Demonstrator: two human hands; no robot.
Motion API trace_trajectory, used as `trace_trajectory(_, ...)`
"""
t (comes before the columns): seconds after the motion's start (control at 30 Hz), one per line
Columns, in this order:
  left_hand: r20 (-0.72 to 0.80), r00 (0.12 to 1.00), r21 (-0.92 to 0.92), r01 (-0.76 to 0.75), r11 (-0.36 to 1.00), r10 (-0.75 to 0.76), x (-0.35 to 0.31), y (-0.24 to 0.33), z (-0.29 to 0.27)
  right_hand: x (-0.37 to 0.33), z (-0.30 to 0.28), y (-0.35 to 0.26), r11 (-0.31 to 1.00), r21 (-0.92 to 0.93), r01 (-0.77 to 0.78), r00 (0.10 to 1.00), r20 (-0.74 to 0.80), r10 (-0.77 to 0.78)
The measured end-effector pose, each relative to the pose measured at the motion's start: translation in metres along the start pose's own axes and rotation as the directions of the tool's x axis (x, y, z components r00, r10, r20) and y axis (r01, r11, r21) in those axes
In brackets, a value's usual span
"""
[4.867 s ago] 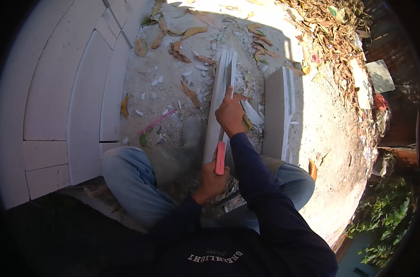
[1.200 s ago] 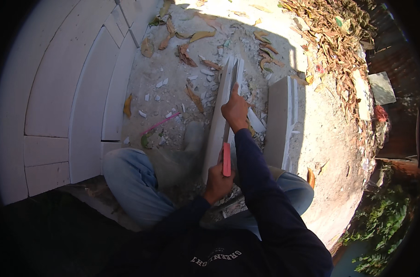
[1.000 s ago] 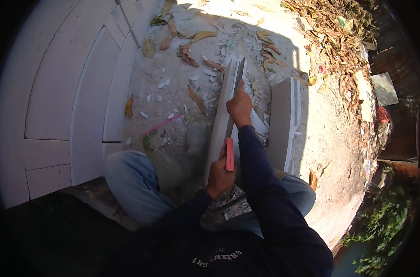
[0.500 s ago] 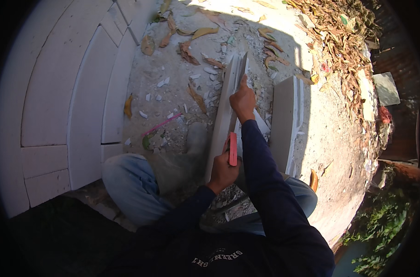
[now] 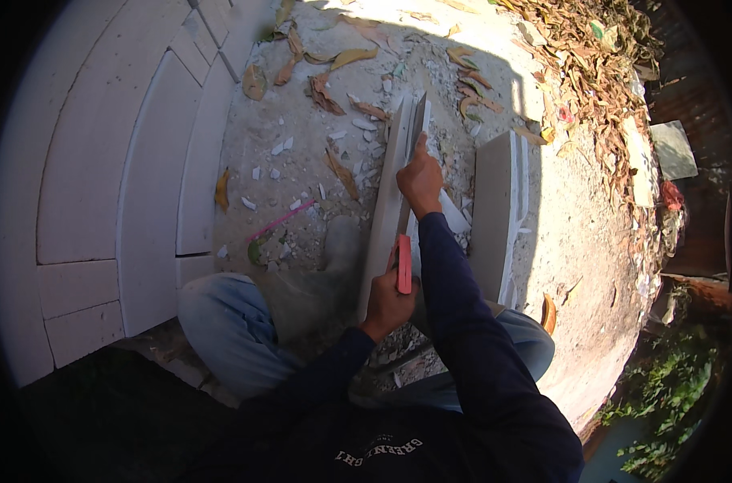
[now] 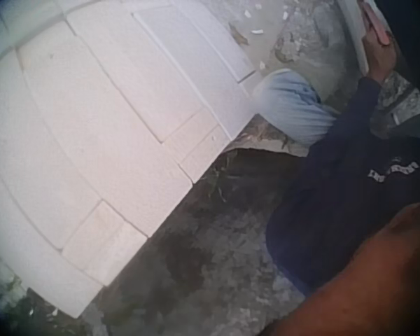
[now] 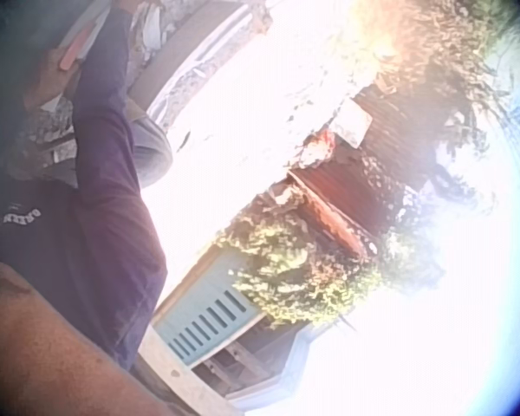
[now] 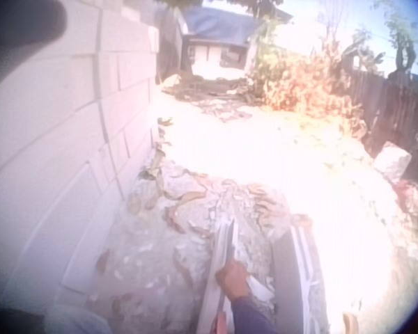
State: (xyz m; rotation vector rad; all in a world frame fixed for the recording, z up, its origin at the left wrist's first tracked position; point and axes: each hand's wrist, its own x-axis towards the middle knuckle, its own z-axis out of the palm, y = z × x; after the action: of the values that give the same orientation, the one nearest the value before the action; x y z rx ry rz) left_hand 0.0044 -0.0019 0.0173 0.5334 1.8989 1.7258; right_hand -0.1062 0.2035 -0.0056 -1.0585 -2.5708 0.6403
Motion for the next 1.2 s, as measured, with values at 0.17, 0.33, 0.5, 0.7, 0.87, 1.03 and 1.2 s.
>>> trace_trajectory(0.17, 0.040, 0.999, 0.064, -0.032, 0.997, 0.029, 0.004, -0.009, 0.000, 0.002, 0.002, -0.002, 1.000, 0.006, -0.005, 1.000, 0.018, 0.005)
trace_trajectory(0.33, 0.066, 0.998, 0.090, -0.020, 0.996, 0.014, 0.021, -0.012, 0.006, 0.023, 0.015, 0.013, 1.000, -0.010, 0.006, 1.000, 0.031, -0.006)
trace_trajectory(0.5, 0.036, 0.998, 0.276, -0.058, 0.959, 0.050, 0.018, -0.013, 0.019, 0.028, 0.025, 0.043, 0.996, 0.034, 0.081, 0.994, -0.069, -0.079)
trace_trajectory(0.7, -0.029, 1.000, 0.060, 0.000, 0.998, 0.002, 0.016, -0.015, 0.019, 0.022, 0.016, 0.003, 0.997, -0.078, -0.026, 0.997, 0.072, 0.032)
trace_trajectory(0.87, 0.021, 0.994, 0.142, -0.109, 0.984, 0.107, 0.018, -0.018, 0.016, 0.024, 0.022, 0.030, 1.000, -0.021, 0.019, 1.000, -0.009, -0.019)
trace_trajectory(1.03, -0.014, 0.998, 0.025, -0.058, 0.998, 0.058, 0.015, -0.025, 0.024, 0.024, 0.022, 0.021, 0.995, -0.065, 0.073, 0.997, 0.018, -0.072)
trace_trajectory(1.2, 0.063, 0.945, -0.253, 0.326, 0.911, -0.321, 0.012, -0.025, 0.012, 0.025, 0.022, -0.010, 0.986, -0.156, 0.066, 0.996, 0.075, -0.054)
